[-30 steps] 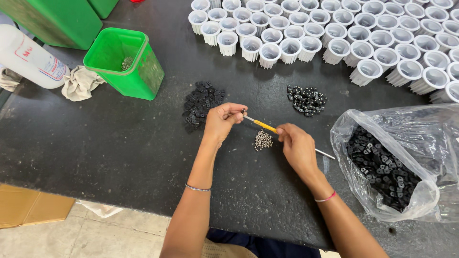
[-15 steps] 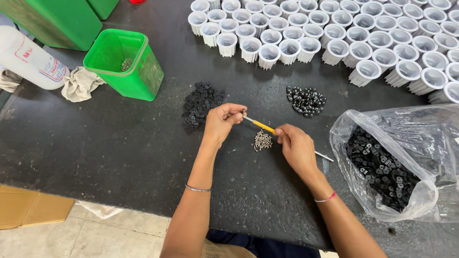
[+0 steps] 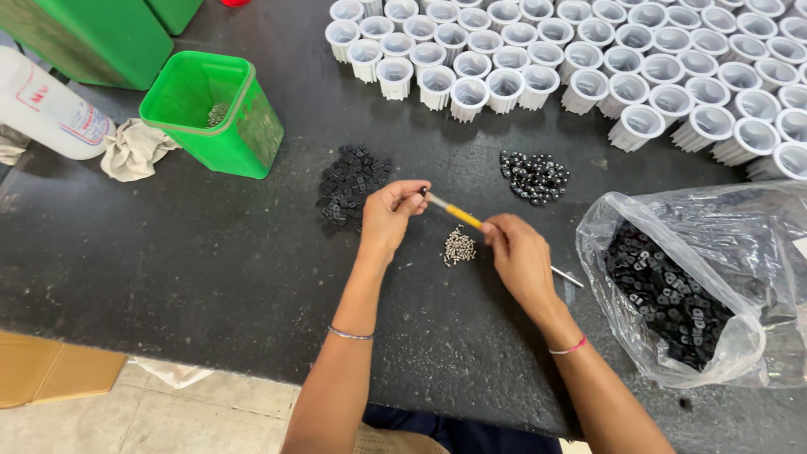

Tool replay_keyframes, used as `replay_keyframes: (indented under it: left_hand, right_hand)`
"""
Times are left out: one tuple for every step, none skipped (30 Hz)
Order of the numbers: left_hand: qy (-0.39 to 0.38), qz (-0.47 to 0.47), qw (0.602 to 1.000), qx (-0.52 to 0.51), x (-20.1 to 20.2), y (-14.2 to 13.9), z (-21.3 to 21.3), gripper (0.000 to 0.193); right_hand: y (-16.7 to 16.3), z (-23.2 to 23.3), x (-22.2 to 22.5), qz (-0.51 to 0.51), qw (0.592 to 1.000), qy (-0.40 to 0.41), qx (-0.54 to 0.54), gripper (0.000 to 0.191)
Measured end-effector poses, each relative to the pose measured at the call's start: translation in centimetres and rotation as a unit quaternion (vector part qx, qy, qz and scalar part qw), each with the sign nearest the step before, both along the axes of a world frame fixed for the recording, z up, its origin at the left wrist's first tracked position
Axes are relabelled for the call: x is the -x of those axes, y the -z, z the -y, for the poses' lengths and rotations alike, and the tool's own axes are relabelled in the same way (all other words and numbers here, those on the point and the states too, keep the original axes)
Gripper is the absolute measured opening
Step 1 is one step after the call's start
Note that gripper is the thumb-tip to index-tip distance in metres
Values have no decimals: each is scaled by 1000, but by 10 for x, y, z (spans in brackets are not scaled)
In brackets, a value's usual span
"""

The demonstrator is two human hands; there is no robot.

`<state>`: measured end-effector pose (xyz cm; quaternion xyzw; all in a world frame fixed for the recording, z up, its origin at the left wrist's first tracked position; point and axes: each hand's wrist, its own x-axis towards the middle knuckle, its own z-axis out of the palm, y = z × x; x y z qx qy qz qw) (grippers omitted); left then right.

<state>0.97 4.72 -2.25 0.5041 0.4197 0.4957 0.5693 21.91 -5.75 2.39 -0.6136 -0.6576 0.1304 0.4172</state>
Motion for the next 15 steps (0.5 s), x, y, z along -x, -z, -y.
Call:
replay_keyframes:
  left_hand:
    - [-7, 3, 1000, 7, -1, 0, 1, 25]
    - [-13, 6, 1000, 15, -1, 0, 1, 25]
    - [-1, 10, 1000, 14, 0, 0, 2, 25]
    - [12, 15, 1000, 14, 0, -1, 3, 26]
    - [27, 21, 999, 13, -1, -2, 4, 27]
    - [36, 26, 999, 17, -4, -3, 4, 28]
    - [46, 31, 998, 22, -6, -4, 5, 29]
    - [56, 36, 997, 26, -9, -5, 7, 31]
    - [75, 24, 997, 26, -12, -7, 10, 31]
    - [94, 13, 995, 26, -16, -8, 14, 33]
    - [115, 1, 993, 26, -20, -9, 19, 34]
    - [135, -8, 991, 23, -24, -11, 24, 34]
    - [155, -16, 988, 19, -30, -14, 28, 35]
    - [175, -25, 984, 16, -34, -17, 32, 36]
    - [177, -48, 983, 18, -36, -21, 36, 38]
  right_hand:
    - [1, 0, 0, 3, 1000, 4, -26, 8]
    - [1, 0, -2, 17, 999, 18, -26, 9]
    - [0, -1, -5, 32, 999, 34, -26, 10]
    - [-2, -1, -8, 48, 997, 50, -26, 11]
    - [-3, -2, -10, 75, 995, 57, -42, 13]
    - [-5, -3, -11, 103, 991, 64, -59, 15]
    - [-6, -3, -13, 131, 986, 72, -75, 18]
    - [-7, -3, -13, 115, 987, 59, -99, 19]
    - [-6, -3, -12, 100, 986, 46, -123, 20]
    - [-5, -3, -11, 85, 985, 34, -147, 22]
    - [-3, -4, -8, 13, 994, 2, -108, 23]
    - [1, -4, -6, -58, 996, -31, -67, 23]
    - [4, -5, -6, -129, 989, -63, -27, 24]
    - [8, -4, -7, -164, 983, -79, -1, 22]
    - [12, -6, -6, -198, 975, -97, 24, 19]
